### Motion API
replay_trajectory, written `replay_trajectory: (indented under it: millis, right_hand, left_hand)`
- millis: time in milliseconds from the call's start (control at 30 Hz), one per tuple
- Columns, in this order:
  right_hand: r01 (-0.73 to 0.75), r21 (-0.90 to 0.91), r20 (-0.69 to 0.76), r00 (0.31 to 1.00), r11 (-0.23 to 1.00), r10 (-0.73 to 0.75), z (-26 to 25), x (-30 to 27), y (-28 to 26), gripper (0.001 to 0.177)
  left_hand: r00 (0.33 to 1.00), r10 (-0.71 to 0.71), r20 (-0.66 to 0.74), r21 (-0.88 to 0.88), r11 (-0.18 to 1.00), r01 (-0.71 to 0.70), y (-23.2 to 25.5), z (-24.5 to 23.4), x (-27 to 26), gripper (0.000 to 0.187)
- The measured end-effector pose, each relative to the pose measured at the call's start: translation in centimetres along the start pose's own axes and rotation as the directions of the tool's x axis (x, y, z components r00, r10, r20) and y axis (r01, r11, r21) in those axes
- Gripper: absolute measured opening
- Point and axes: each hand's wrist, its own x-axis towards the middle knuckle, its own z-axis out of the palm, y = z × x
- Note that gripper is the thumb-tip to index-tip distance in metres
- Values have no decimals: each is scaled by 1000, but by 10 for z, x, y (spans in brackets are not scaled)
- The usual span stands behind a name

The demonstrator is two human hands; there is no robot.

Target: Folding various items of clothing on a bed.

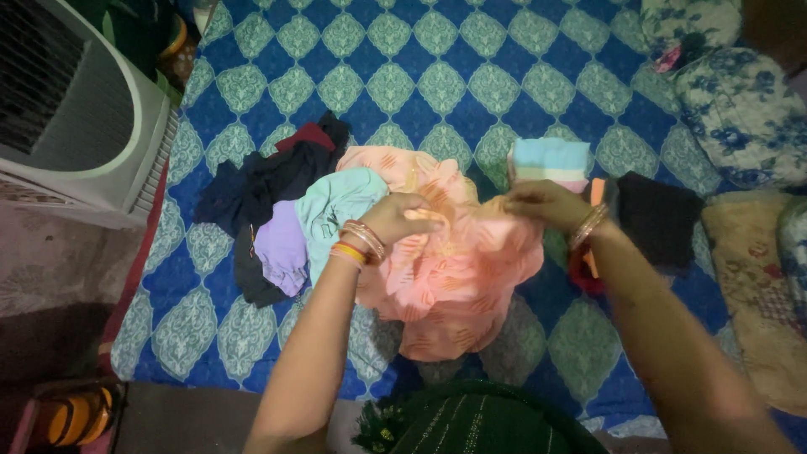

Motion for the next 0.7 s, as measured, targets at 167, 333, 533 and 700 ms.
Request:
replay_trajectory:
  millis: [167, 333, 533, 700]
  right_hand:
    - [296, -393, -103, 927, 871, -361, 33, -7, -72, 21]
    - [-6, -327, -257, 963, 945, -83, 42, 6, -48, 22]
    - [44, -30, -3, 999, 999, -44, 61, 1, -72, 29]
    - [11, -207, 51, 999, 978, -1, 67, -4, -91, 31]
  left_hand:
    - [1000, 0, 29, -75, 997, 2, -6, 20, 15, 59]
    - [995, 94, 28, 6, 995, -95, 27, 16, 16, 76]
    - [966, 205, 154, -234, 958, -166, 27, 24, 19, 80]
    - [958, 129, 256, -283, 958, -54, 25, 34, 17, 47]
